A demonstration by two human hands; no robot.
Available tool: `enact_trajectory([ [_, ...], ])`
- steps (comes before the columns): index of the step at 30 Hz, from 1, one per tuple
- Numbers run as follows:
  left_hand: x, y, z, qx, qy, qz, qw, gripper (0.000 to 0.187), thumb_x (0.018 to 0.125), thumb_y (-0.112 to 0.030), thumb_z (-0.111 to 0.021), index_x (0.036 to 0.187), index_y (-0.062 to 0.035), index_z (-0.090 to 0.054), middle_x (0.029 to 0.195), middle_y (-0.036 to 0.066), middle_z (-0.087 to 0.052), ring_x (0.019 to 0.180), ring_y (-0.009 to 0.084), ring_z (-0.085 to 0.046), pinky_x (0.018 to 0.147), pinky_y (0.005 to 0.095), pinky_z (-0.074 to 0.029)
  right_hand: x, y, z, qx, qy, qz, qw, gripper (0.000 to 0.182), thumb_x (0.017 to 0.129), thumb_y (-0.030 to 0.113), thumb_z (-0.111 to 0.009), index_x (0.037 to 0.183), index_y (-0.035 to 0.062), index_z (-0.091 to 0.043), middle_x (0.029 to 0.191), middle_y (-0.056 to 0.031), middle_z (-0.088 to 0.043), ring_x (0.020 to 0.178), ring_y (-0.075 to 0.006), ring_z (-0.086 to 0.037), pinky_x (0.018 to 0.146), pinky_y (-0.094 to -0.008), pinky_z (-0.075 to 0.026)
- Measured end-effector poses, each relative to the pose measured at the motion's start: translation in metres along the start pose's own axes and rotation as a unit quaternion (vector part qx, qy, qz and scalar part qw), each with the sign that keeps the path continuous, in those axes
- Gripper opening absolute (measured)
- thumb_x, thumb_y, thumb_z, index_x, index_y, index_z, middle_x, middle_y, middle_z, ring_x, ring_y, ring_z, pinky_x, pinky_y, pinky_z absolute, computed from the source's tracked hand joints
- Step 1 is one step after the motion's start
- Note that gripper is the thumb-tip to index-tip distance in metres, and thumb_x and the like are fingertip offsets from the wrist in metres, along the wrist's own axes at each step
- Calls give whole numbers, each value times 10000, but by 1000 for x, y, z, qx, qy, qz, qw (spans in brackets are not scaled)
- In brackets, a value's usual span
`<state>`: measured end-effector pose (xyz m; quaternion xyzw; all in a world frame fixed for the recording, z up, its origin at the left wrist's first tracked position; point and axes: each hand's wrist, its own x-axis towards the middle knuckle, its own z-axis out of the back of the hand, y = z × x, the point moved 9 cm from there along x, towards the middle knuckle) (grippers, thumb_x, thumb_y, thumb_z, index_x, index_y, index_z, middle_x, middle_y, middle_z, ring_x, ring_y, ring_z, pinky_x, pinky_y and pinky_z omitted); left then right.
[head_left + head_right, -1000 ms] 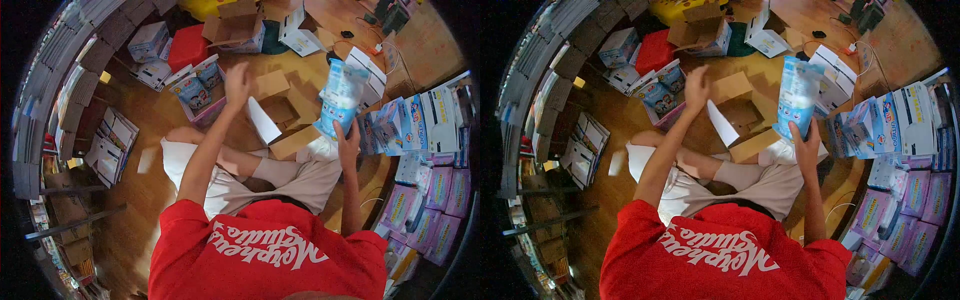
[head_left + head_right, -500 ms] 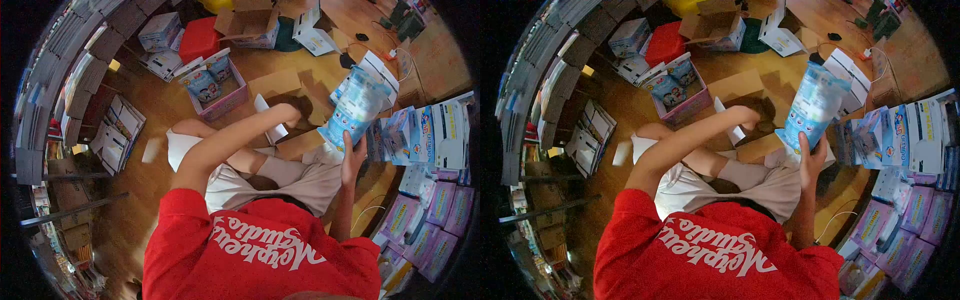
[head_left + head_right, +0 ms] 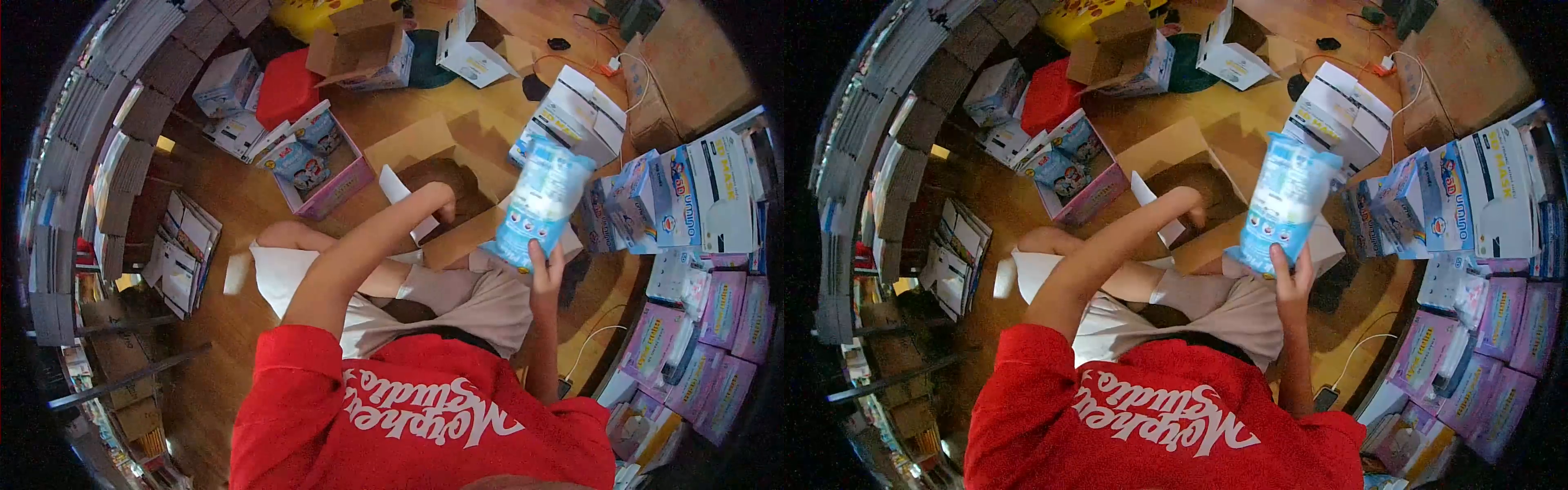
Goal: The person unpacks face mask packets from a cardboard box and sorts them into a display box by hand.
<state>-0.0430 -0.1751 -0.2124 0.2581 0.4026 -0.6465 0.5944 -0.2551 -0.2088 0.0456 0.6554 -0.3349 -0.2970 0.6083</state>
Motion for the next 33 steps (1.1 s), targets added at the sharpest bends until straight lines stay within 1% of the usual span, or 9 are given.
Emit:
enact_trajectory([
  [7, -83, -10, 70, -88, -275, -63, 955, 393, 929, -318, -471, 1197, -54, -582, 1087, 154, -635, 973, 260, -605, 830, 361, -488, -1, 28, -22, -97, 63, 87, 989, 436, 830, 62, -624, 1238, -17, -489, 1149, -98, -580, 1077, -183, -521, 962, -309, -370],
  [10, -234, -57, 106, -474, -373, -144, 785, 591, 949, -495, -412, 1024, 38, -653, 896, 165, -685, 830, 254, -656, 786, 360, -502, -1, 70, -36, -201, 107, 216, 949, 441, 746, 8, -633, 1180, 55, -575, 1187, -82, -583, 1152, -229, -498, 1041, -423, -306],
  [11, -256, -73, 89, -659, -225, -176, 696, 645, 942, -549, -388, 1190, 16, -578, 989, 124, -666, 941, 209, -620, 850, 336, -480, -2, 89, -49, -306, 126, 308, 892, 446, 715, 0, -632, 1151, 93, -608, 1202, -71, -581, 1178, -248, -483, 1060, -469, -275],
  [14, -289, -90, 52, -731, -225, -264, 588, 570, 900, -315, -597, 1330, 13, -416, 1218, 96, -544, 1075, 147, -522, 924, 282, -428, -16, 108, -95, -438, 156, 440, 768, 473, 646, -14, -618, 1039, 238, -693, 1259, -23, -552, 1230, -312, -428, 1088, -591, -175],
  [17, -328, -95, 20, -690, -331, -236, 599, 837, 700, -118, -812, 1370, 3, -326, 1187, 89, -542, 1073, 133, -507, 930, 286, -421, -14, 119, -139, -394, 222, 439, 777, 532, 668, -26, -622, 1146, 205, -652, 1340, -79, -478, 1246, -316, -417, 1105, -540, -196],
  [21, -362, -70, -15, -584, -477, -127, 645, 756, 734, -129, -785, 1342, -5, -353, 1190, 112, -542, 1096, 145, -505, 939, 301, -416, 31, 96, -169, -37, 362, 79, 928, 644, 747, -28, -661, 1346, 57, -440, 1411, -138, -387, 1275, -275, -400, 1058, -387, -330],
  [24, -385, -59, -23, -518, -534, -141, 653, 767, 725, -123, -787, 1351, -20, -355, 1231, 121, -522, 1126, 173, -502, 962, 311, -399, 30, 97, -221, -83, 524, -8, 848, 715, 736, 39, -738, 1364, 39, -396, 1368, -113, -438, 1224, -204, -440, 1025, -341, -363],
  [28, -417, -13, -31, -414, -656, -54, 629, 760, 714, -180, -772, 1344, -25, -377, 1259, 165, -515, 1176, 264, -513, 970, 377, -403, 57, 89, -280, -337, 547, 3, 766, 509, 666, 166, -824, 1101, 25, -602, 925, -55, -638, 873, -99, -566, 781, -270, -466],
  [33, -445, 110, -78, -298, -792, 223, 484, 452, 755, -239, -736, 1145, -75, -578, 1387, 195, -372, 1283, 352, -357, 1053, 433, -299, 106, 115, -367, -389, 459, 319, 732, 346, 624, 178, -804, 903, 34, -657, 811, -129, -653, 769, -273, -636, 714, -346, -492],
])
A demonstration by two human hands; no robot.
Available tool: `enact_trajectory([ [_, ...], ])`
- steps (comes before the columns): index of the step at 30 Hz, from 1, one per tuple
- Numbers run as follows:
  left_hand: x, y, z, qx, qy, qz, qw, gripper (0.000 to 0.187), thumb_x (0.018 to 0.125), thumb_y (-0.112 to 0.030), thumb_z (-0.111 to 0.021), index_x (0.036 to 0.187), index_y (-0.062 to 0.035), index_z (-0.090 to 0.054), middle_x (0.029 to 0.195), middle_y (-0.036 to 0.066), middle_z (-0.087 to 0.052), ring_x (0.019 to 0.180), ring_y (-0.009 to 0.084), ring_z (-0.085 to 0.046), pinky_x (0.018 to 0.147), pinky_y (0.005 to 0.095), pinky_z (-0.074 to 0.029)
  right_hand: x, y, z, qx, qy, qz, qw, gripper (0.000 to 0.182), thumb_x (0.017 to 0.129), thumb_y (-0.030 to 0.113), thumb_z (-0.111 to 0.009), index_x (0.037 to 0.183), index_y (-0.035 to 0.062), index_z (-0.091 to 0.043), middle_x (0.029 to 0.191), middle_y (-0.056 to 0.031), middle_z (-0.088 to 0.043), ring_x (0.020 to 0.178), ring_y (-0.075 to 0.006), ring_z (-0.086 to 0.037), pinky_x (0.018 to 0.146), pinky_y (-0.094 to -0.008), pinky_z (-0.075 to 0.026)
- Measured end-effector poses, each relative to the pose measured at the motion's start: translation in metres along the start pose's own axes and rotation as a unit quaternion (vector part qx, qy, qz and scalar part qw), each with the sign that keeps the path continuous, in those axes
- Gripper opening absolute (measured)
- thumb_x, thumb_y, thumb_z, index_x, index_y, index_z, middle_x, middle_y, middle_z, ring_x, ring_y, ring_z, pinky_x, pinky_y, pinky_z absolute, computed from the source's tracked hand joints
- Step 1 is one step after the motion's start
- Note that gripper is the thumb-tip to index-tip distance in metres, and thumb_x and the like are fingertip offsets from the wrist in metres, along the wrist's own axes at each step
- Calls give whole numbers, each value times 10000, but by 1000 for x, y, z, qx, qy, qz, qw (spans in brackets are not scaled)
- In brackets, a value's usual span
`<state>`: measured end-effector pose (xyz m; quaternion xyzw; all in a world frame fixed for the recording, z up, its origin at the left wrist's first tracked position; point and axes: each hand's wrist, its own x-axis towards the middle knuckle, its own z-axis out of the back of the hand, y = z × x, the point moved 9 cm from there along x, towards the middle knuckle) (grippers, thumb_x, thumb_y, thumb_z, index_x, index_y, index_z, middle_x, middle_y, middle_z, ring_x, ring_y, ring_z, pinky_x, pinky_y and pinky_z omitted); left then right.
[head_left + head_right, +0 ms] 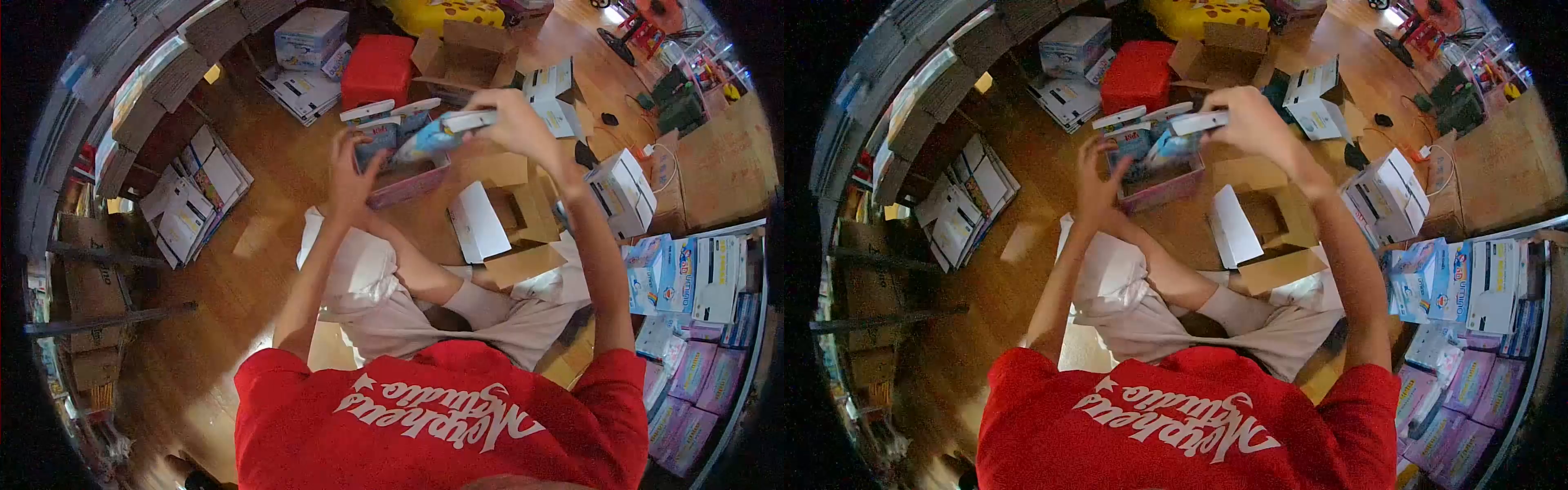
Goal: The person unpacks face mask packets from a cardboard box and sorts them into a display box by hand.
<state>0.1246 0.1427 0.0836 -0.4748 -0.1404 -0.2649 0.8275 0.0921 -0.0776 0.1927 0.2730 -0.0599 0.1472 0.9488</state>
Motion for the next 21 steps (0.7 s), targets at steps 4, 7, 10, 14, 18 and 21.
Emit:
enact_trajectory([
  [4, 11, 31, -2, 103, -65, -49, 991, 301, 778, -230, -712, 1045, -111, -638, 1443, 190, -277, 1322, 397, -258, 1080, 480, -236, 49, -31, -47, -103, -4, 44, 994, 282, 630, 133, -762, 871, 33, -654, 845, -148, -655, 808, -363, -615, 732, -432, -496],
  [7, 13, 48, -19, 123, -34, -54, 990, 355, 753, -164, -722, 1093, -124, -629, 1492, 165, -170, 1334, 429, -213, 1082, 517, -221, 68, -59, -87, -135, 22, 18, 990, 298, 616, 127, -749, 883, 34, -657, 863, -168, -648, 839, -368, -617, 745, -455, -494],
  [10, 12, 55, -25, 121, -9, -23, 992, 441, 726, -100, -725, 1149, -143, -606, 1507, 151, -134, 1333, 438, -210, 1080, 527, -226, 79, -73, -123, -176, 29, 51, 983, 346, 607, 147, -744, 933, 55, -674, 895, -187, -640, 891, -370, -605, 773, -450, -490],
  [14, 12, 56, -27, 123, -3, 2, 992, 504, 713, -42, -708, 1187, -151, -577, 1510, 149, -122, 1333, 446, -202, 1073, 527, -249, 87, -85, -144, -182, 48, -39, 981, 362, 608, 108, -737, 957, 51, -656, 957, -178, -629, 940, -362, -587, 810, -441, -475],
  [18, 12, 60, -29, 111, -14, 4, 994, 498, 716, -23, -693, 1181, -148, -569, 1501, 161, -135, 1335, 449, -194, 1071, 527, -259, 90, -90, -148, -247, -62, 13, 967, 356, 611, 96, -745, 945, 39, -638, 939, -161, -621, 959, -348, -579, 792, -435, -474],
  [21, 13, 64, -30, 89, -18, 16, 996, 472, 732, -21, -678, 1174, -143, -565, 1491, 173, -148, 1331, 452, -199, 1072, 519, -261, 81, -73, -127, -256, -190, -5, 948, 370, 625, 118, -752, 961, 30, -623, 912, -142, -611, 958, -339, -569, 784, -434, -470],
])
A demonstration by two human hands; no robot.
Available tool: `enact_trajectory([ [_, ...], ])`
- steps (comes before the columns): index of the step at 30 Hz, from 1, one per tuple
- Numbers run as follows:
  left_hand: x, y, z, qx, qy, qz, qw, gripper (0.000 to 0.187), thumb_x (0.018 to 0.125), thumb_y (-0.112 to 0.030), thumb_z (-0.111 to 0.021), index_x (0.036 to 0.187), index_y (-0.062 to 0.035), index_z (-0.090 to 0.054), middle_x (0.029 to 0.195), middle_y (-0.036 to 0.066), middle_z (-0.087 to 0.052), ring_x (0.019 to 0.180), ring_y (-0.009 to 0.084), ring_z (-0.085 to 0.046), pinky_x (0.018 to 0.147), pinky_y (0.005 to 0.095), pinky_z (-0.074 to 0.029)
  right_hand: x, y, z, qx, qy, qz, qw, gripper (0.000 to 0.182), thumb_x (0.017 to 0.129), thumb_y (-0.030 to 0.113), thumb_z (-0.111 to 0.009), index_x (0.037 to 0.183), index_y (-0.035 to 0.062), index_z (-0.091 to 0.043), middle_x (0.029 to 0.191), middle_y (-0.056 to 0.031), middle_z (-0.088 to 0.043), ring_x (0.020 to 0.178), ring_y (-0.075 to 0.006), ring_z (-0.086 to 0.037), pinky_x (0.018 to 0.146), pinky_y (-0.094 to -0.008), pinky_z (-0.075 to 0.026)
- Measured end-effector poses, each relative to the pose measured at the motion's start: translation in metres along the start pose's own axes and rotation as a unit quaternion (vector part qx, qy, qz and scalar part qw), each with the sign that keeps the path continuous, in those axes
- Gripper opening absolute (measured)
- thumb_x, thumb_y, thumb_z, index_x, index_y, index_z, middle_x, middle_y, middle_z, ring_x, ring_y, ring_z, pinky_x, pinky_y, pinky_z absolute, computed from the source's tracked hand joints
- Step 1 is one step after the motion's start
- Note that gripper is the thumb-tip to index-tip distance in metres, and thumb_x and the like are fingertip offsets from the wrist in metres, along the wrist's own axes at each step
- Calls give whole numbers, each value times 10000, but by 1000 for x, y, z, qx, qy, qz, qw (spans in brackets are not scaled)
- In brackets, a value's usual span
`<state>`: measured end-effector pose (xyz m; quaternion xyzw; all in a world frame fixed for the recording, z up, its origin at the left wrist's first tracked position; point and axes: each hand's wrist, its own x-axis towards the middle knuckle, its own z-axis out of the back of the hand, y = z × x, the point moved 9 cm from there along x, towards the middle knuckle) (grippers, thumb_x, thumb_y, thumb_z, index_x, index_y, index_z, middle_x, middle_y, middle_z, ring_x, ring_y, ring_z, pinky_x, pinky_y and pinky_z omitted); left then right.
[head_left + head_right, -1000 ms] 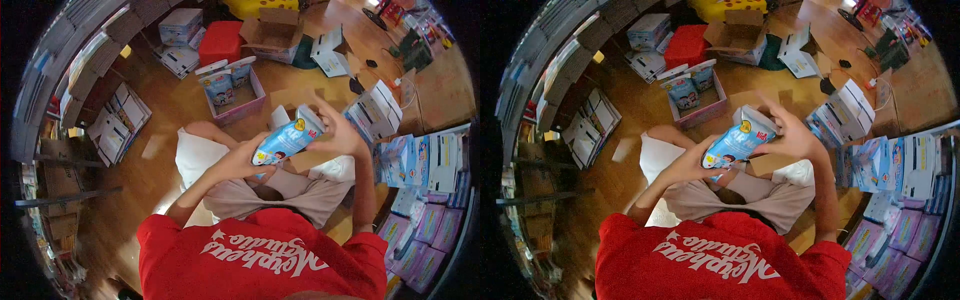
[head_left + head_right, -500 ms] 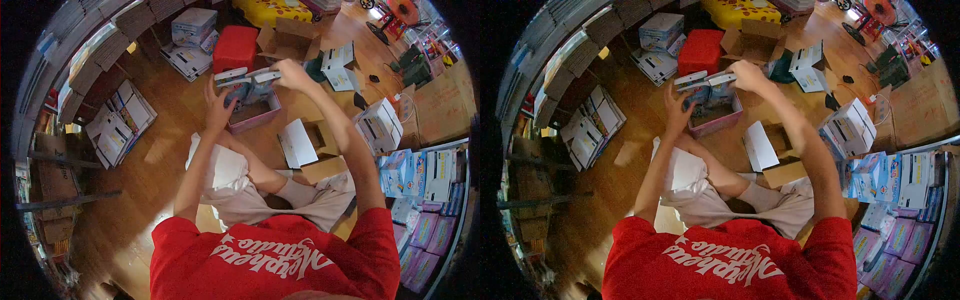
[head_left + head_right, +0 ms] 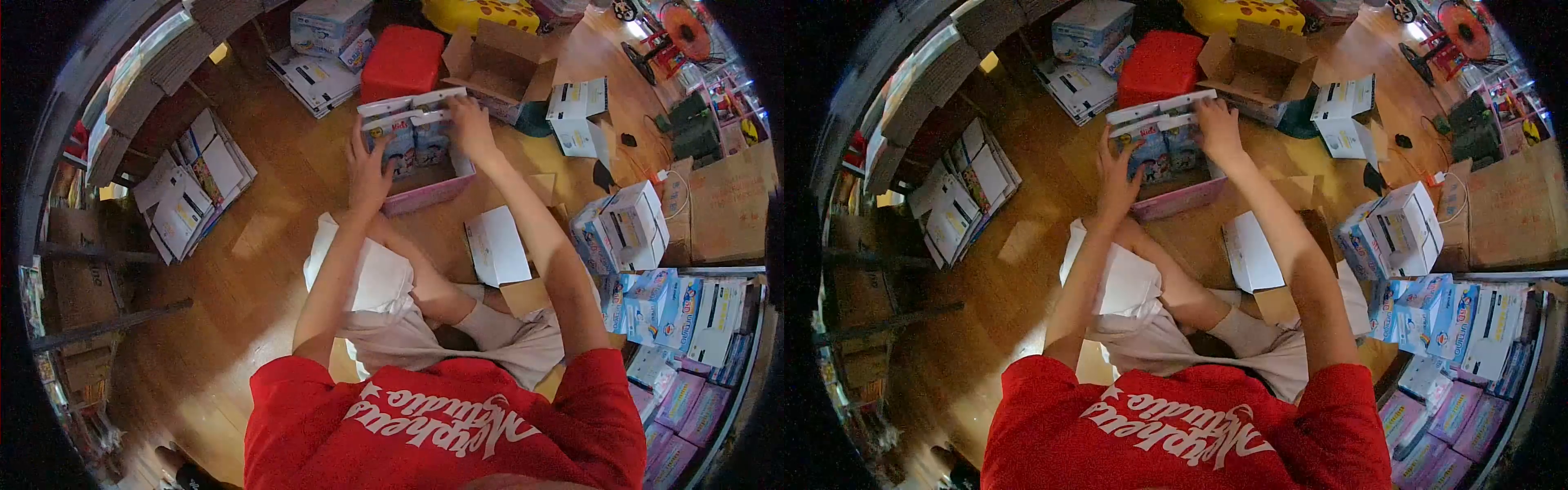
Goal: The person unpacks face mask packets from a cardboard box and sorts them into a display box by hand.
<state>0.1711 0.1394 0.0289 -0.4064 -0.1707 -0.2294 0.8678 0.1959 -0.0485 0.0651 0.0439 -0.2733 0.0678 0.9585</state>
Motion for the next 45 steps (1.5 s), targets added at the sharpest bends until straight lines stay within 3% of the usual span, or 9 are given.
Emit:
enact_trajectory([
  [10, -3, 8, -9, 25, -11, 14, 1000, 427, 746, -15, -654, 1147, -133, -566, 1456, 240, -169, 1320, 451, -222, 1071, 504, -258, -21, -47, -39, 520, 121, -286, 796, 349, 708, 252, -781, 843, -53, -677, 835, -189, -673, 838, -303, -645, 741, -365, -483],
  [16, -3, 2, -5, 13, -12, 12, 1000, 416, 747, -17, -655, 1137, -131, -568, 1449, 241, -190, 1313, 462, -227, 1073, 507, -256, -31, -68, -32, 313, -44, -312, 896, 518, 687, 251, -808, 1000, -79, -562, 973, -182, -640, 820, -270, -638, 758, -374, -489],
  [22, -7, 3, -7, 16, -12, 12, 1000, 403, 756, -23, -651, 1136, -128, -568, 1455, 243, -178, 1317, 466, -216, 1082, 512, -239, -49, -58, -32, 510, 81, -325, 792, 684, 651, 254, -829, 1138, -57, -463, 1039, -204, -608, 987, -304, -588, 848, -373, -469],
  [23, -6, 3, -6, 12, -8, 8, 1000, 399, 758, -27, -650, 1135, -132, -571, 1455, 244, -180, 1319, 465, -215, 1083, 511, -237, -53, -84, -61, 433, 19, -269, 860, 672, 652, 260, -826, 1130, -58, -477, 1039, -197, -611, 965, -297, -602, 853, -361, -472],
  [32, -7, -5, 6, 6, -32, -5, 999, 333, 790, -56, -638, 1110, -133, -592, 1450, 244, -196, 1334, 441, -217, 1090, 489, -221, -57, -65, -53, 437, 143, -301, 835, 672, 733, 245, -782, 1227, -64, -449, 1184, -185, -546, 1031, -212, -579, 781, -375, -523],
  [35, -9, -4, 13, 0, -55, 1, 998, 329, 803, -72, -627, 1126, -113, -581, 1446, 238, -207, 1337, 427, -220, 1091, 484, -215, -59, -69, 9, 243, 70, -213, 944, 839, 708, 366, -774, 1322, -43, -375, 1211, -220, -527, 1115, -296, -533, 887, -457, -452],
  [42, -11, -5, 46, -9, -172, 14, 985, 304, 836, -98, -593, 1129, -40, -535, 1412, 220, -287, 1327, 390, -266, 1076, 479, -238, -195, -125, 126, -75, 179, -294, 936, 1057, 676, 301, -781, 1441, 23, -108, 1071, -257, -578, 1047, -417, -537, 887, -447, -446],
  [44, -10, 3, 44, -23, -178, 31, 983, 284, 839, -99, -590, 1111, -37, -540, 1401, 218, -306, 1320, 381, -281, 1071, 474, -248, -282, -181, 83, -23, 308, -426, 851, 927, 656, 275, -792, 1393, 8, -297, 961, -226, -629, 961, -397, -596, 828, -423, -475],
  [45, -11, 5, 43, -28, -179, 37, 983, 274, 841, -100, -589, 1102, -35, -542, 1396, 216, -315, 1316, 377, -288, 1068, 472, -254, -315, -203, 56, 21, 328, -324, 887, 768, 659, 250, -789, 1289, -3, -429, 924, -211, -643, 915, -375, -616, 800, -409, -485],
])
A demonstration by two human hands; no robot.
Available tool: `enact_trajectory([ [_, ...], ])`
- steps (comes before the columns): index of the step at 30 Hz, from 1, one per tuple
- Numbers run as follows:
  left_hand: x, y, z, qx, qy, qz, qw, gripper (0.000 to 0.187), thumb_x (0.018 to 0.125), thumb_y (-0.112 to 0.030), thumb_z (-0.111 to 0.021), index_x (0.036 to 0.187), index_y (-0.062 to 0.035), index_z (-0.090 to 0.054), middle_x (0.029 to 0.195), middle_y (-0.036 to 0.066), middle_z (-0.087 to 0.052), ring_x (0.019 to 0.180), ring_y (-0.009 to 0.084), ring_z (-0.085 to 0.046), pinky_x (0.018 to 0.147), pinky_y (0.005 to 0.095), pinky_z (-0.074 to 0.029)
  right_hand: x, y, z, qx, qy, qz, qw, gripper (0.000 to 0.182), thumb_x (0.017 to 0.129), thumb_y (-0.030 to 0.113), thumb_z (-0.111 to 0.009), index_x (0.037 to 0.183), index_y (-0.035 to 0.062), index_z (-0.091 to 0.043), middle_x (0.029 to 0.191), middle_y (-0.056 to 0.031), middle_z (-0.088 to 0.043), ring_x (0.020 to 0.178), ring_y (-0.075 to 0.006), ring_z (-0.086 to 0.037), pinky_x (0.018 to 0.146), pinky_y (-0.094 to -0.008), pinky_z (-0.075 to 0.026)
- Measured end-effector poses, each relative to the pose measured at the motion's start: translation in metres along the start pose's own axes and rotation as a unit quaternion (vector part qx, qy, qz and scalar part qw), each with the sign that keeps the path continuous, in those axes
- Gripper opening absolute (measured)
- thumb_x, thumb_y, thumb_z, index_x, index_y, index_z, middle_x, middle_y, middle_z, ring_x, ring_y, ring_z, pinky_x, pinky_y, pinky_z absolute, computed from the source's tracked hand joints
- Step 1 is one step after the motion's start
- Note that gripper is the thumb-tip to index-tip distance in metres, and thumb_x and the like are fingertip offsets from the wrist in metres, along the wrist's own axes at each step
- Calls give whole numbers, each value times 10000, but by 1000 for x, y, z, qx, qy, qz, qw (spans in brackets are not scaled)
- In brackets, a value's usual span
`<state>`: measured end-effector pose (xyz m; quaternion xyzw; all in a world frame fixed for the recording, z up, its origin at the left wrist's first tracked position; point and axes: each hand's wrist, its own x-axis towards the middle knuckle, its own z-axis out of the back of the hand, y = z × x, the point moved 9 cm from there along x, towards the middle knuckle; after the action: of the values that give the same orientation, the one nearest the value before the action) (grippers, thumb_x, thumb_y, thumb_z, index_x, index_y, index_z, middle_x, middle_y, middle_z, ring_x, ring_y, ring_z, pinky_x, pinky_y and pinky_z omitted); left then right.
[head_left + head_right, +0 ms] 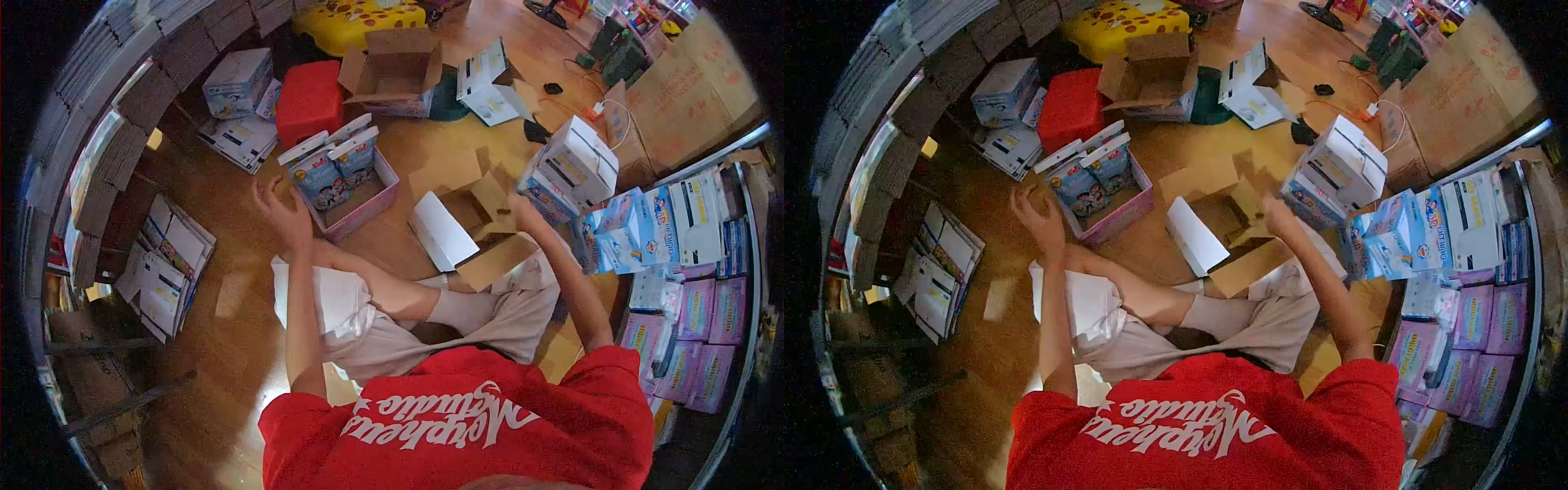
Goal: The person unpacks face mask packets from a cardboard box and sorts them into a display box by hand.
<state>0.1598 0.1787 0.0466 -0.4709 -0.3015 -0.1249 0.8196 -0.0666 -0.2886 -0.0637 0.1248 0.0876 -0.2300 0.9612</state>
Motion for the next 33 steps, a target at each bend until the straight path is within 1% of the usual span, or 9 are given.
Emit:
enact_trajectory([
  [4, 1, -7, 1, -9, 7, 8, 1000, 303, 837, -84, -586, 1127, -21, -522, 1374, 220, -334, 1295, 373, -311, 1061, 464, -269, -35, 11, 48, 327, 58, -48, 942, 262, 716, 135, -698, 937, -6, -680, 922, -181, -662, 841, -311, -635, 743, -384, -498],
  [9, -3, -4, 14, -22, -59, -14, 998, 372, 822, -38, -562, 1181, 3, -472, 1332, 226, -361, 1273, 370, -332, 1056, 461, -275, 4, 0, 161, 342, 36, -36, 938, 322, 772, 128, -666, 1058, -10, -617, 989, -122, -640, 846, -223, -625, 762, -327, -496],
  [13, -4, -9, 14, -20, -50, -15, 998, 392, 820, -24, -541, 1200, 14, -449, 1309, 224, -373, 1266, 368, -335, 1067, 464, -255, 43, -3, 285, 345, -246, 171, 889, 417, 833, 183, -636, 1189, -10, -536, 1148, -141, -588, 941, -223, -617, 836, -333, -497],
  [14, -5, -6, 11, -21, -43, -16, 999, 395, 822, -24, -538, 1203, 16, -446, 1304, 224, -375, 1265, 367, -335, 1070, 466, -249, 21, 26, 296, 33, -363, 338, 867, 450, 858, 223, -624, 1232, 4, -505, 1208, -155, -561, 996, -242, -608, 864, -353, -495],
  [17, -3, -13, 14, 1, -27, -35, 999, 400, 826, -24, -532, 1213, 16, -437, 1294, 224, -380, 1263, 364, -338, 1076, 469, -238, 31, 77, 278, 674, -30, 154, 722, 580, 869, 376, -609, 1302, 31, -435, 1258, -194, -527, 1051, -335, -571, 880, -450, -477],
  [19, -4, -14, 17, 18, -27, -51, 998, 404, 827, -25, -532, 1217, 17, -433, 1293, 223, -381, 1257, 361, -345, 1073, 470, -241, 48, 76, 254, 686, 39, 31, 726, 636, 871, 375, -615, 1369, 61, -375, 1289, -207, -507, 1104, -320, -550, 908, -426, -463],
  [25, -6, -14, 16, 1, -31, -27, 999, 428, 828, -23, -542, 1235, 17, -418, 1293, 210, -389, 1226, 355, -376, 1053, 463, -273, 45, -11, 223, 270, -112, -39, 955, 805, 750, 490, -708, 1344, 36, -408, 1282, -211, -511, 1072, -296, -569, 918, -366, -445],
  [28, -4, -11, 13, 11, -26, -38, 999, 447, 828, -17, -547, 1249, 17, -402, 1289, 207, -396, 1215, 354, -388, 1048, 459, -282, 14, -95, 224, -37, -272, -51, 960, 917, 633, 490, -775, 1316, -14, -426, 1252, -245, -513, 1134, -351, -517, 987, -383, -393],
  [33, -4, -7, 11, 20, -30, -44, 998, 457, 824, -9, -547, 1253, 22, -393, 1288, 212, -396, 1201, 348, -404, 1046, 455, -286, -21, -157, 202, -46, -109, -67, 991, 968, 553, 507, -808, 1295, -2, -450, 1279, -233, -470, 1190, -368, -453, 1014, -406, -370],
])
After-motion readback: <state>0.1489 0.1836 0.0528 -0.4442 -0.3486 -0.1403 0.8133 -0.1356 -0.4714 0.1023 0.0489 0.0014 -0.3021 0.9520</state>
